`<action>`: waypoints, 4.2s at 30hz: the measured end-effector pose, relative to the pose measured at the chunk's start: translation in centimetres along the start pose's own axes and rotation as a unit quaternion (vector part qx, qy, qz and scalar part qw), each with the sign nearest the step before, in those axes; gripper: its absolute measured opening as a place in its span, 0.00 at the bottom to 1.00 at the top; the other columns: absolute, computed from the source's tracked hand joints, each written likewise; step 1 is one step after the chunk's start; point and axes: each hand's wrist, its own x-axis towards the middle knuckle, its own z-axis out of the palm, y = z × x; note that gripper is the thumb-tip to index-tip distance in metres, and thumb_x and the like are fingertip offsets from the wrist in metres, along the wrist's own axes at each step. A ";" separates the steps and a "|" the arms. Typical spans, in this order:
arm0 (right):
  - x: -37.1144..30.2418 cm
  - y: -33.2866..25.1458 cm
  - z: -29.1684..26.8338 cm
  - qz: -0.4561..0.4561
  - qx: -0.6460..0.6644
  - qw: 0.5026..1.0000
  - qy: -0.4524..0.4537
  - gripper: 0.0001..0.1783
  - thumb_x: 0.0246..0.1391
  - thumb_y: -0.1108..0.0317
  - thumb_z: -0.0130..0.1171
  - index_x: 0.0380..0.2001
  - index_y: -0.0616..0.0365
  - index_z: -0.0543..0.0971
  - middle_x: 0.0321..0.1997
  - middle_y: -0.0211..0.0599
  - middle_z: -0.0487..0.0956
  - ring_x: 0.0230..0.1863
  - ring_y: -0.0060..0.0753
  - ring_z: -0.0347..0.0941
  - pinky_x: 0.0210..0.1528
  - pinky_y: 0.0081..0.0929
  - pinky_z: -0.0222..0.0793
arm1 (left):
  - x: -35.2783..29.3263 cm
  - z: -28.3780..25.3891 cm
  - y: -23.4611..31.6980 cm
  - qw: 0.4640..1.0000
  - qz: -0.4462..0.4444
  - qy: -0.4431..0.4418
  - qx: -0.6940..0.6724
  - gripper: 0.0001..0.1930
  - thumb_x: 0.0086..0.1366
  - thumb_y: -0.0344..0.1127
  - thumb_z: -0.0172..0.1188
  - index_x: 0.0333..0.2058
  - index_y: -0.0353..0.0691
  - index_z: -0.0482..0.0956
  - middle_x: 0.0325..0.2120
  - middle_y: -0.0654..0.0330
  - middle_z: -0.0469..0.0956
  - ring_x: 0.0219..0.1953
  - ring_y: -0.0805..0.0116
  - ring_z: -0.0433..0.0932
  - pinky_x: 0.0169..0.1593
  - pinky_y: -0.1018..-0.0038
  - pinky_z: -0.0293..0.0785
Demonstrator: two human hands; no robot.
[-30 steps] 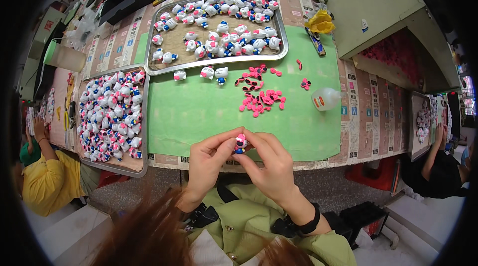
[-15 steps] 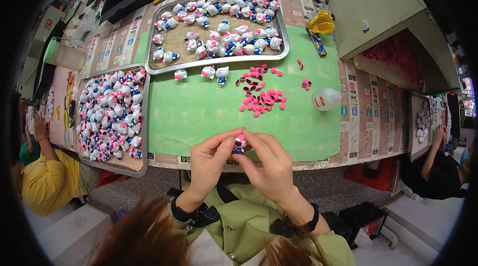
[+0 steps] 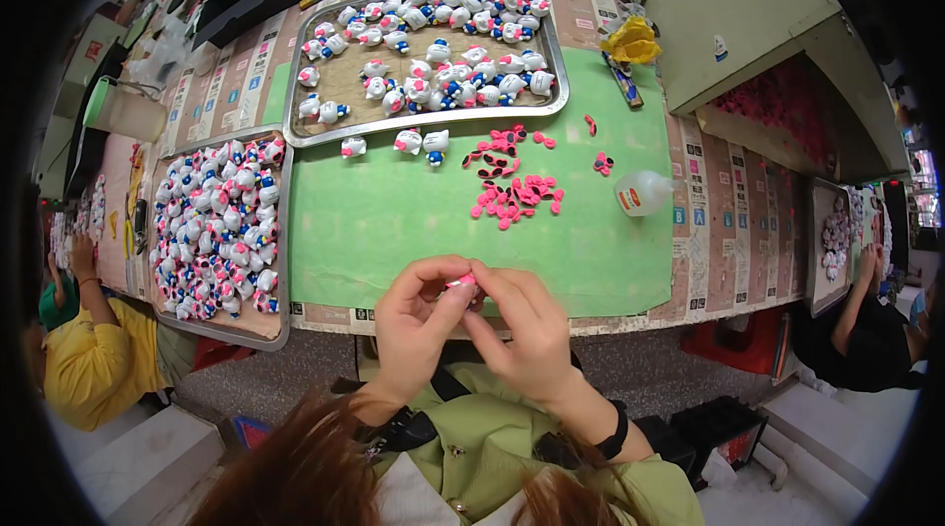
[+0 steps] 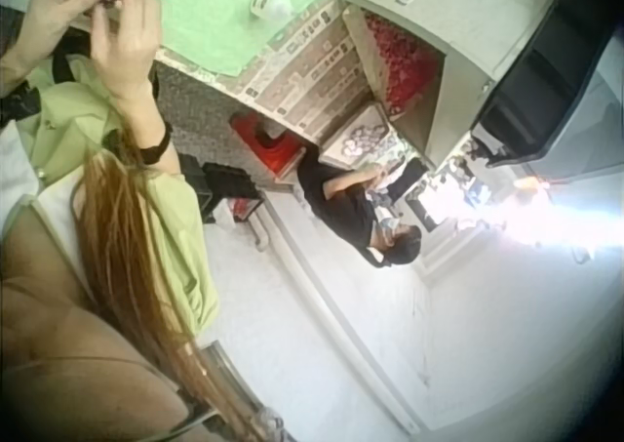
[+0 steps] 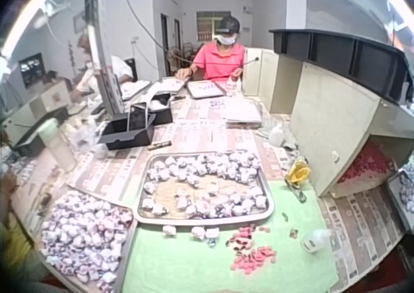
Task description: Assembling small toy figures by gluing components together.
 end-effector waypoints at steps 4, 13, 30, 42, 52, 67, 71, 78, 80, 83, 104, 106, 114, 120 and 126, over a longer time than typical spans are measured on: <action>-0.5 -0.5 0.9 0.032 0.008 0.999 0.028 0.23 0.32 0.80 0.61 0.38 0.64 0.71 0.32 0.42 0.73 0.31 0.34 0.71 0.31 0.25 0.68 | 0.3 -0.4 -0.7 1.000 -0.006 0.014 0.015 0.08 0.61 0.30 0.46 0.34 0.31 0.71 0.27 0.62 0.73 0.29 0.78 0.71 0.31 0.83 0.70; -0.2 0.1 0.1 0.074 0.086 0.994 -0.001 0.23 0.34 0.78 0.61 0.40 0.65 0.71 0.34 0.42 0.73 0.31 0.32 0.71 0.33 0.24 0.67 | 0.4 -0.6 0.3 0.999 -0.043 -0.001 -0.007 0.14 0.64 0.36 0.40 0.36 0.31 0.71 0.30 0.60 0.73 0.33 0.77 0.72 0.34 0.80 0.72; -0.2 0.2 0.8 0.042 0.052 0.997 -0.025 0.19 0.35 0.80 0.57 0.37 0.65 0.71 0.32 0.41 0.72 0.30 0.32 0.70 0.34 0.24 0.65 | -0.5 -8.4 4.7 0.837 0.195 0.232 0.455 0.11 0.53 0.26 0.54 0.38 0.35 0.69 0.32 0.58 0.69 0.32 0.70 0.68 0.37 0.77 0.65; -1.4 3.3 -2.3 0.074 0.047 0.979 0.186 0.19 0.40 0.80 0.54 0.40 0.65 0.68 0.38 0.39 0.68 0.35 0.27 0.65 0.42 0.23 0.59 | 2.7 -9.5 5.9 0.732 0.218 0.241 0.599 0.14 0.47 0.28 0.58 0.36 0.38 0.71 0.36 0.54 0.68 0.40 0.58 0.65 0.44 0.69 0.60; 0.3 7.9 -6.6 0.161 0.013 0.935 0.315 0.30 0.46 0.74 0.53 0.53 0.61 0.54 0.53 0.42 0.57 0.53 0.32 0.54 0.54 0.31 0.50 | 10.0 -6.6 2.6 0.712 0.208 0.159 0.652 0.12 0.49 0.32 0.59 0.30 0.35 0.68 0.31 0.53 0.65 0.33 0.57 0.68 0.35 0.67 0.65; 1.6 9.6 -7.1 0.222 0.122 0.947 0.196 0.13 0.48 0.72 0.52 0.37 0.64 0.66 0.35 0.32 0.69 0.39 0.21 0.64 0.43 0.18 0.58 | 3.7 -5.3 4.4 0.893 0.046 0.027 0.448 0.16 0.51 0.28 0.56 0.41 0.36 0.69 0.32 0.57 0.70 0.31 0.66 0.72 0.34 0.73 0.68; 1.0 6.8 -6.4 0.217 0.225 0.924 0.218 0.15 0.48 0.74 0.51 0.40 0.65 0.66 0.36 0.36 0.71 0.40 0.25 0.67 0.43 0.23 0.64 | 2.2 -4.5 3.8 0.995 -0.095 0.012 0.000 0.16 0.56 0.29 0.53 0.43 0.33 0.65 0.35 0.58 0.70 0.29 0.75 0.71 0.33 0.81 0.68; 0.0 0.4 -3.8 0.272 0.465 0.841 0.047 0.20 0.49 0.72 0.47 0.47 0.66 0.62 0.33 0.41 0.72 0.36 0.33 0.72 0.37 0.24 0.69 | 1.3 -2.9 2.5 0.969 -0.157 -0.074 -0.176 0.21 0.58 0.28 0.49 0.51 0.35 0.59 0.42 0.58 0.67 0.31 0.75 0.69 0.34 0.83 0.65; 0.2 -0.6 -3.6 0.289 0.444 0.847 0.046 0.20 0.47 0.73 0.49 0.45 0.65 0.63 0.33 0.41 0.72 0.34 0.32 0.72 0.36 0.23 0.69 | 1.2 -2.6 2.2 0.968 -0.153 -0.070 -0.186 0.21 0.58 0.27 0.48 0.51 0.33 0.58 0.40 0.61 0.67 0.35 0.75 0.69 0.38 0.82 0.66; -0.4 -0.7 -3.7 0.272 0.366 0.886 0.079 0.20 0.43 0.74 0.55 0.41 0.63 0.65 0.33 0.40 0.71 0.32 0.29 0.71 0.35 0.21 0.67 | 0.8 -2.2 2.7 0.972 -0.147 -0.059 -0.175 0.21 0.58 0.26 0.47 0.51 0.33 0.57 0.42 0.58 0.66 0.40 0.71 0.71 0.42 0.79 0.68; -0.9 -1.3 -3.6 0.034 0.182 0.973 0.140 0.26 0.28 0.67 0.70 0.33 0.60 0.68 0.28 0.33 0.67 0.27 0.23 0.64 0.29 0.18 0.61 | 0.1 -2.1 1.9 0.990 -0.095 -0.052 -0.090 0.19 0.55 0.21 0.50 0.47 0.30 0.62 0.39 0.57 0.70 0.40 0.73 0.71 0.45 0.79 0.68; -0.9 -1.3 -3.6 0.040 0.187 0.971 0.140 0.26 0.28 0.67 0.70 0.33 0.60 0.68 0.28 0.32 0.67 0.27 0.23 0.64 0.29 0.18 0.61 | 0.0 -2.1 1.9 0.990 -0.092 -0.054 -0.091 0.19 0.55 0.21 0.50 0.47 0.30 0.61 0.39 0.58 0.70 0.40 0.73 0.71 0.45 0.79 0.68; -0.8 -1.2 -3.9 0.037 0.171 0.978 0.117 0.26 0.28 0.67 0.70 0.32 0.60 0.68 0.27 0.33 0.67 0.27 0.23 0.64 0.29 0.18 0.61 | 0.0 -1.9 1.9 0.992 -0.077 -0.052 -0.086 0.18 0.56 0.21 0.49 0.47 0.30 0.62 0.40 0.58 0.69 0.41 0.73 0.70 0.45 0.79 0.67; -0.8 -1.1 -3.9 0.068 0.214 0.962 0.155 0.25 0.28 0.67 0.70 0.31 0.60 0.68 0.27 0.33 0.67 0.27 0.23 0.64 0.29 0.18 0.61 | 0.2 -2.0 1.9 0.990 -0.090 -0.039 -0.102 0.18 0.55 0.22 0.49 0.46 0.32 0.60 0.43 0.51 0.68 0.39 0.68 0.72 0.44 0.74 0.70; -0.8 -1.0 -3.8 0.060 0.216 0.960 0.170 0.25 0.29 0.68 0.70 0.31 0.60 0.68 0.27 0.33 0.68 0.28 0.22 0.63 0.30 0.17 0.60 | 0.3 -1.9 2.2 0.982 -0.123 -0.040 -0.139 0.18 0.56 0.24 0.50 0.46 0.34 0.59 0.44 0.47 0.67 0.39 0.64 0.73 0.43 0.74 0.71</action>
